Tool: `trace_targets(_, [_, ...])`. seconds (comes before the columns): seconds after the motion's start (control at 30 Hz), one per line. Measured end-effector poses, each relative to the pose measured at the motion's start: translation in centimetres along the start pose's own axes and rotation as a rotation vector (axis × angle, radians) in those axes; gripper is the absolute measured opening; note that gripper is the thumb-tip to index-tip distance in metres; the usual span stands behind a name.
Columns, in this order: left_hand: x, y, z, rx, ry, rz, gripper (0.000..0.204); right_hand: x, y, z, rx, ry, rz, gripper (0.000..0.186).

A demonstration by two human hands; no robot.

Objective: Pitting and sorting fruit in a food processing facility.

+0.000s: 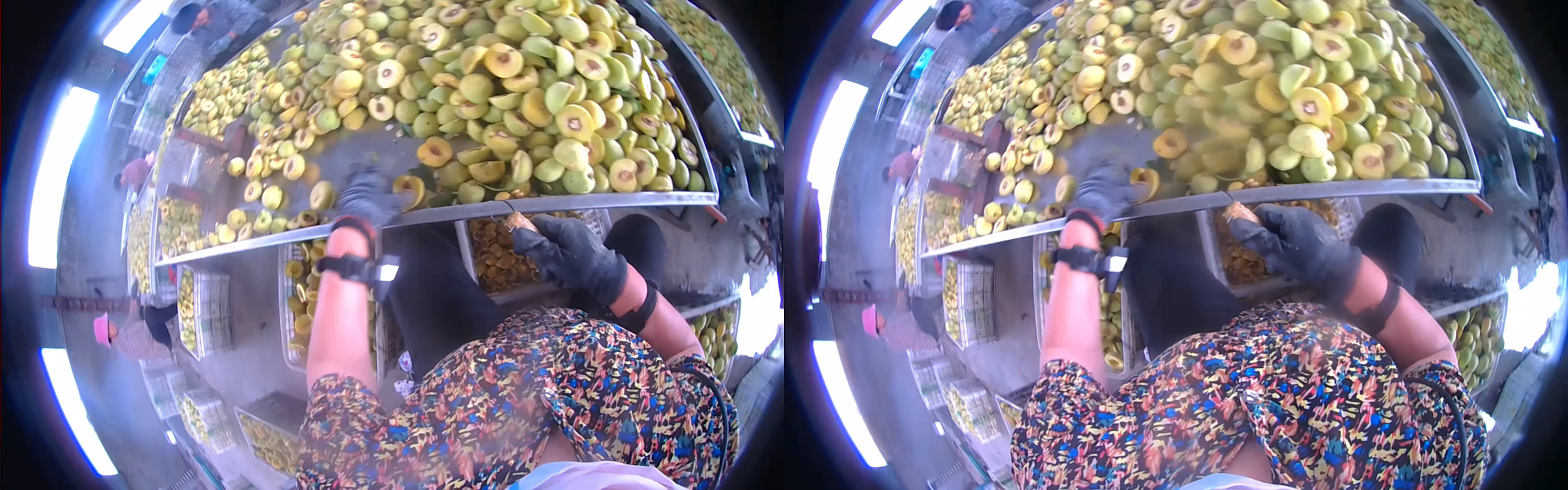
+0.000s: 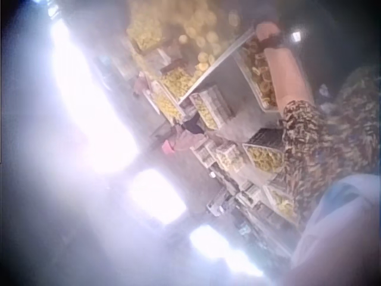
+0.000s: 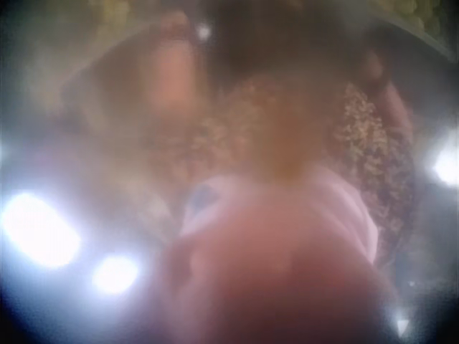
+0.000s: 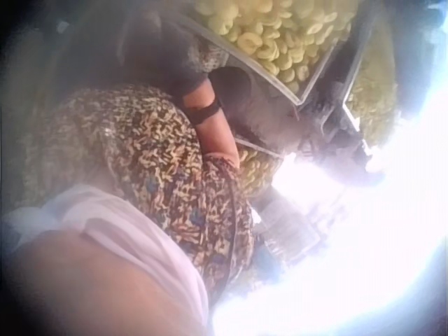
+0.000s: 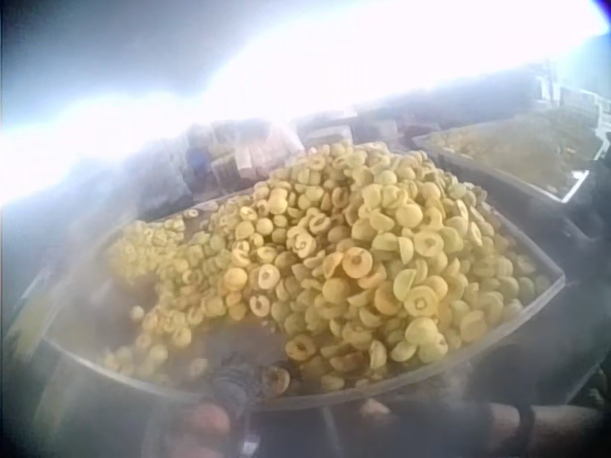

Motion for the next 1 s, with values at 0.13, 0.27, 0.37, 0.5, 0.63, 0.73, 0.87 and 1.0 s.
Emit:
trace_targets(0.13, [-4.4,2.2,2.6,-0.124,0.357,-0.001,0.042,2.1,-0.2,-0.2,-0.022,0.184,0.212,0.042])
trace_targets(0.27, [-4.4,4.4,3.1,-0.418,0.664,-0.019,0.035,3.2,0.7,-0.4,-0.041,0.070,0.191,0.041])
trace_targets(0.37, [-6.6,7.7,3.1,-0.190,1.946,0.030,0.037,4.0,0.5,-0.8,-0.037,-0.014,0.364,0.043])
trace_targets(0.5, [-10.9,10.2,4.6,0.051,2.485,-0.135,0.045,5.3,-0.6,-2.3,-0.035,0.062,0.389,0.044])
trace_targets(0.63, [-13.9,11.9,5.1,0.134,2.544,-0.069,0.059,4.2,-0.9,-2.7,-0.032,-0.008,0.228,0.045])
trace_targets(0.73, [-14.7,12.2,4.4,0.254,2.637,-0.039,0.059,4.1,0.1,-2.6,-0.040,0.026,0.325,0.042])
trace_targets(0.87, [-16.0,13.0,5.0,-0.088,2.707,-0.061,0.050,4.2,1.1,-2.5,-0.073,-0.065,0.308,0.050])
trace_targets(1.0, [-16.1,13.8,5.9,-0.052,2.628,-0.258,0.044,4.6,1.4,-2.5,-0.099,0.059,0.420,0.059])
Point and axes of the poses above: each hand's wrist, its own y-axis away from the middle knuckle, its own z-axis out of the back of the hand, x = y × z, the point moved 4 cm from there along -y, towards the middle knuckle, and after that the axes turned 6 degrees about z, right-handed, at the moved point
